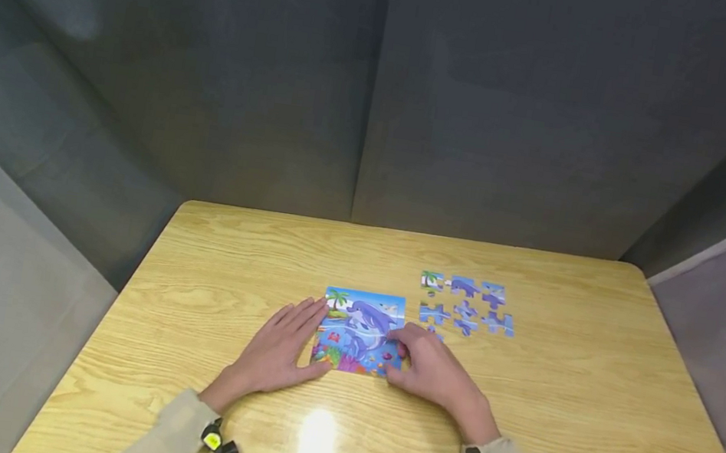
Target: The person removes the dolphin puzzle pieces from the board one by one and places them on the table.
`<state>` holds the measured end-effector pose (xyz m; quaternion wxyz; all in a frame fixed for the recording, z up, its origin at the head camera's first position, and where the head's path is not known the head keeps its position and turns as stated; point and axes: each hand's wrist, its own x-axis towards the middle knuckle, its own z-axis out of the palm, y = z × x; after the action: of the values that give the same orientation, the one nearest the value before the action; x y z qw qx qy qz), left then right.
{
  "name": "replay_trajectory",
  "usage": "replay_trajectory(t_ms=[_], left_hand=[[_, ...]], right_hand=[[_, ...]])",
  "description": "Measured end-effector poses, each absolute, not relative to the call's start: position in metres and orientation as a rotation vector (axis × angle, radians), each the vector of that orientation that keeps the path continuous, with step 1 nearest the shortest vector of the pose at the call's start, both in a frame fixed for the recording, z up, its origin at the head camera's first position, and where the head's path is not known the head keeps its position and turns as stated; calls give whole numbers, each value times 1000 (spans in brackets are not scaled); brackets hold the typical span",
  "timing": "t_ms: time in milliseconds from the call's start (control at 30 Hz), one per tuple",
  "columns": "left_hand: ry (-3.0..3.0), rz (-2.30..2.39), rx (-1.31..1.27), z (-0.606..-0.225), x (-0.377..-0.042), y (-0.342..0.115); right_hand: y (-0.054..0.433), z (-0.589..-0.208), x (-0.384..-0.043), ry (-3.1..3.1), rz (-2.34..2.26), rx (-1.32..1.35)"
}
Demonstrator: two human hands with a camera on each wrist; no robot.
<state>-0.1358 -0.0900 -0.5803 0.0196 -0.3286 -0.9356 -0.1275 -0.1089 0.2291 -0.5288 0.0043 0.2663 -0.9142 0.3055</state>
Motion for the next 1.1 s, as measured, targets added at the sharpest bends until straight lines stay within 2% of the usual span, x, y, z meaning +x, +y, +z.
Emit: replay_trajectory(t_ms=[467,1100], left_hand=[[-2895,-397,-1019,-579,-135,-90],[-2880,-397,-1018,-579,-135,-90]], right_hand=[[197,-528,-117,-2913,873,961],[193,-534,-119,-2923,1067,887]])
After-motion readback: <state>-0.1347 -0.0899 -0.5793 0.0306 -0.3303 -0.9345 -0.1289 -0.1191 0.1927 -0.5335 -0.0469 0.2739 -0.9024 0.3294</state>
